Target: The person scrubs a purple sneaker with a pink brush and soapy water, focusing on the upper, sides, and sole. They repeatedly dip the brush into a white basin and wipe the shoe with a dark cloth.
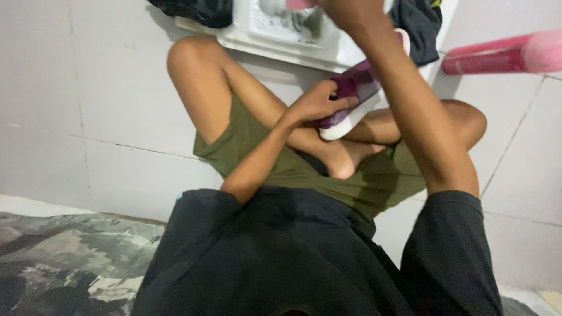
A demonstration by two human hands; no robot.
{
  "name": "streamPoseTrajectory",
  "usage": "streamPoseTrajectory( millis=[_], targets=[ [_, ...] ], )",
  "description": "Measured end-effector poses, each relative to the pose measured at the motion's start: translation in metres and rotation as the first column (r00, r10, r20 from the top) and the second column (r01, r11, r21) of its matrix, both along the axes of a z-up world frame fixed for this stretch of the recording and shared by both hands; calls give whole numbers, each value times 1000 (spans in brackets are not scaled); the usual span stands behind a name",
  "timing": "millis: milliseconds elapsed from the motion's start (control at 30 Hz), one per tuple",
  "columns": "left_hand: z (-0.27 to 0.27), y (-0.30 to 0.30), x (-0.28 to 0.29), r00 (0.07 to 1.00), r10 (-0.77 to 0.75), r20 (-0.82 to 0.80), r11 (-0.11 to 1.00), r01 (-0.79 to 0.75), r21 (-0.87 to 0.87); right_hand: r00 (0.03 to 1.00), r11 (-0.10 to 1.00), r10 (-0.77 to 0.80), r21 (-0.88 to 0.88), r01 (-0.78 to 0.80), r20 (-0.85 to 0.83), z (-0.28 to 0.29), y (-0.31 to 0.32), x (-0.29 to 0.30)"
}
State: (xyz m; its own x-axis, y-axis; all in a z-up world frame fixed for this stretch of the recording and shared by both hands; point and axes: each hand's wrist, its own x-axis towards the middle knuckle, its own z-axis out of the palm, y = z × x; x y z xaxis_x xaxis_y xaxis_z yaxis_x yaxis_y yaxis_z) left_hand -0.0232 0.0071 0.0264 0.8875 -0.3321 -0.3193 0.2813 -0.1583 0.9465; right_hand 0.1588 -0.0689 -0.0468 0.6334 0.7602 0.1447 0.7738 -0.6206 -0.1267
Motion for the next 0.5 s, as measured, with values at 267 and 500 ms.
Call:
streamPoseTrajectory(
  millis=[267, 500],
  targets=[
    [-36, 32, -10, 912, -411, 20, 815, 357, 457, 999, 972, 15, -236, -4, 43, -19, 60, -9],
    [-63, 26, -13, 868, -494, -42, 797, 472, 377, 997, 999, -22, 26, 24, -72, 50, -40, -22]
  ],
)
